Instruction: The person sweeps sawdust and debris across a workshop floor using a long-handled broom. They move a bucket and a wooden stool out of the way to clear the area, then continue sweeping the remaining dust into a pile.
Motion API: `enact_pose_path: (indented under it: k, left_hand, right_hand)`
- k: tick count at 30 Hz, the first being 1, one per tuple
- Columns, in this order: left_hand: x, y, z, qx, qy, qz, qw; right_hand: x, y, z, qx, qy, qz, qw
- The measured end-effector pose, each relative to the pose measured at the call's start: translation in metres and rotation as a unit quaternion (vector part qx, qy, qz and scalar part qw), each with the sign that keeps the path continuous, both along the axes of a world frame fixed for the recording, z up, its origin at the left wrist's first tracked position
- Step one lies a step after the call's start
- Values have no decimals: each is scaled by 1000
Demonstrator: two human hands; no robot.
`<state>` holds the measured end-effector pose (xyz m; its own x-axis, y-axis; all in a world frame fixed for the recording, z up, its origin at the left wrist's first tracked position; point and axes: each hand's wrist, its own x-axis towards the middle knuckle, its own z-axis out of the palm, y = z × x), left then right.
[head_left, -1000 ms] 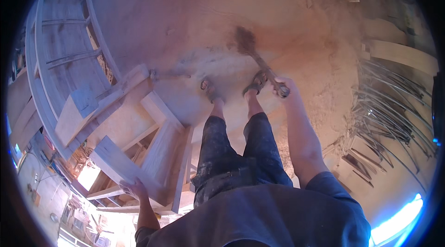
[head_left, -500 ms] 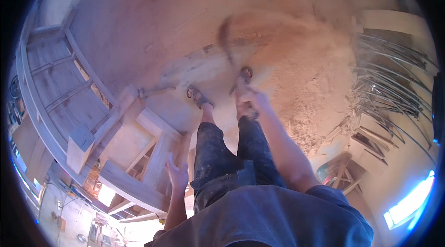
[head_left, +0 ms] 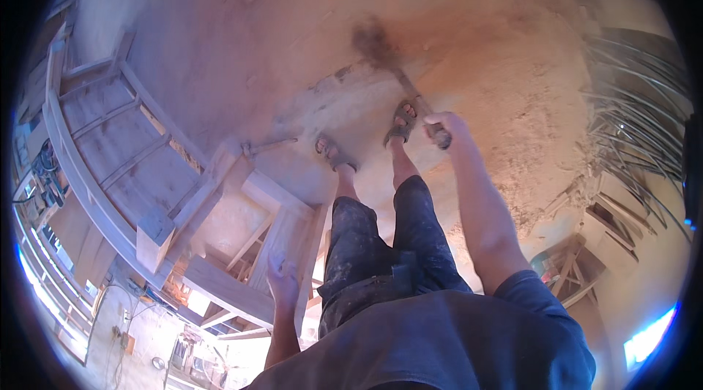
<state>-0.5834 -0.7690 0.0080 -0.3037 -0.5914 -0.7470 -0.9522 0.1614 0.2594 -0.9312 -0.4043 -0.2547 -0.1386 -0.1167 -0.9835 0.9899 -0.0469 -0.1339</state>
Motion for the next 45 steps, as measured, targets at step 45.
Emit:
enact_pose_path:
  k: [45]
  left_hand:
    - [-102, 98, 20, 73, 89, -78, 990]
  right_hand:
    - [41, 122, 80, -148, 6, -281, 948]
